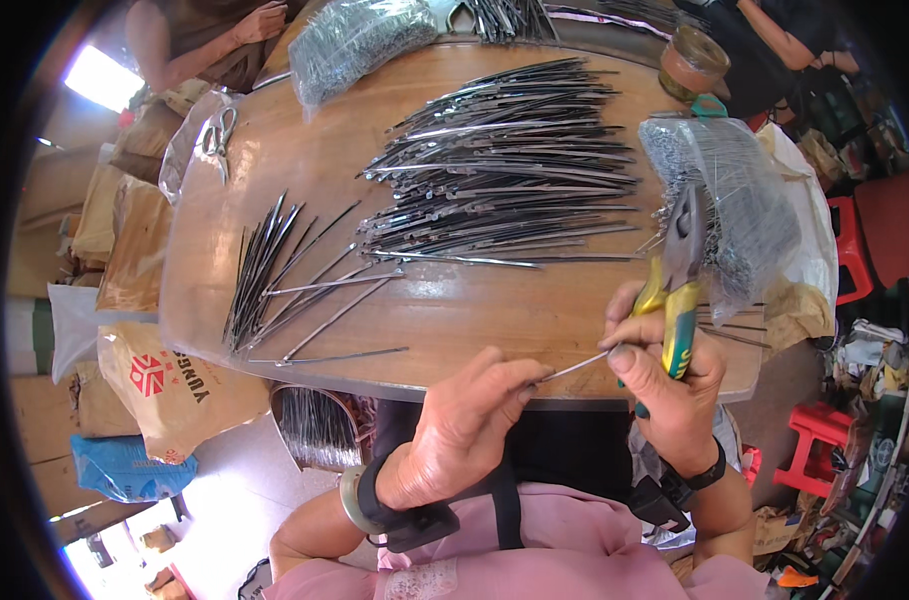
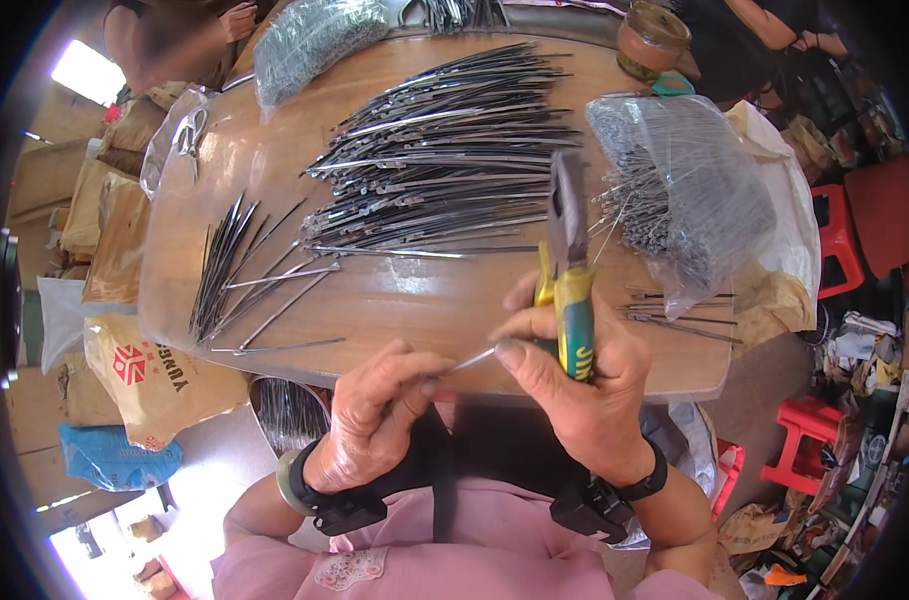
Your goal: The person uses pliers to cut and trim thin metal strips on a wooden table. The person picks up strips from a pile, aligns them, and clips the ends off with the pliers, placing the finished strips aside.
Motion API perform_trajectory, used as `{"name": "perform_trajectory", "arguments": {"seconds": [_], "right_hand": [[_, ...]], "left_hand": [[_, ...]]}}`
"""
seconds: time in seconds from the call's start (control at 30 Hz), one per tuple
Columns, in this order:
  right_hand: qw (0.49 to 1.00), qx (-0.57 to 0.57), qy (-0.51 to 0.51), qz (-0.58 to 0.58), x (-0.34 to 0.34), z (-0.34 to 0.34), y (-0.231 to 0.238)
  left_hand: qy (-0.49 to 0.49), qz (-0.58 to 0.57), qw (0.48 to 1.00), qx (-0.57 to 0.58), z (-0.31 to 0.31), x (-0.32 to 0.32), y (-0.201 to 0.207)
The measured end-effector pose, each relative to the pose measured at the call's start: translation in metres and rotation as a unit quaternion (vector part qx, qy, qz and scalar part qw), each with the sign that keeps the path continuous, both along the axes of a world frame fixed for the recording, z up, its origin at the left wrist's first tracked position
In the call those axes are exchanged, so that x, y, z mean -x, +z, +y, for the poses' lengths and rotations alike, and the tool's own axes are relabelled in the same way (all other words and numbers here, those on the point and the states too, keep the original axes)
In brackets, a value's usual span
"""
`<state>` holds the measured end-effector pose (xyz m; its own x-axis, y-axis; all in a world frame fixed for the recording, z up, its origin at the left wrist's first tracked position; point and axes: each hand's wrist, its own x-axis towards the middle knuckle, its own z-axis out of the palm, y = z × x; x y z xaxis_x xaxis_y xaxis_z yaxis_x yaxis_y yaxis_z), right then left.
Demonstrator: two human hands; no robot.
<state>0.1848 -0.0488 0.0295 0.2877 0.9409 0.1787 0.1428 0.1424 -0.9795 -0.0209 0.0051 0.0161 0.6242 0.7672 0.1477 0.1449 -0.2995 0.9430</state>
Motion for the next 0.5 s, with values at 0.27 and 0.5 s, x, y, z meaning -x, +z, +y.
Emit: {"name": "perform_trajectory", "arguments": {"seconds": [0.27,0.5], "right_hand": [[0.987,0.157,-0.039,0.007,-0.038,-0.033,0.011],[0.969,-0.006,-0.084,-0.234,-0.087,-0.039,0.062]], "left_hand": [[0.049,0.232,0.903,-0.359,0.090,0.039,-0.007],[0.004,0.311,0.846,-0.433,0.136,0.058,-0.016]]}}
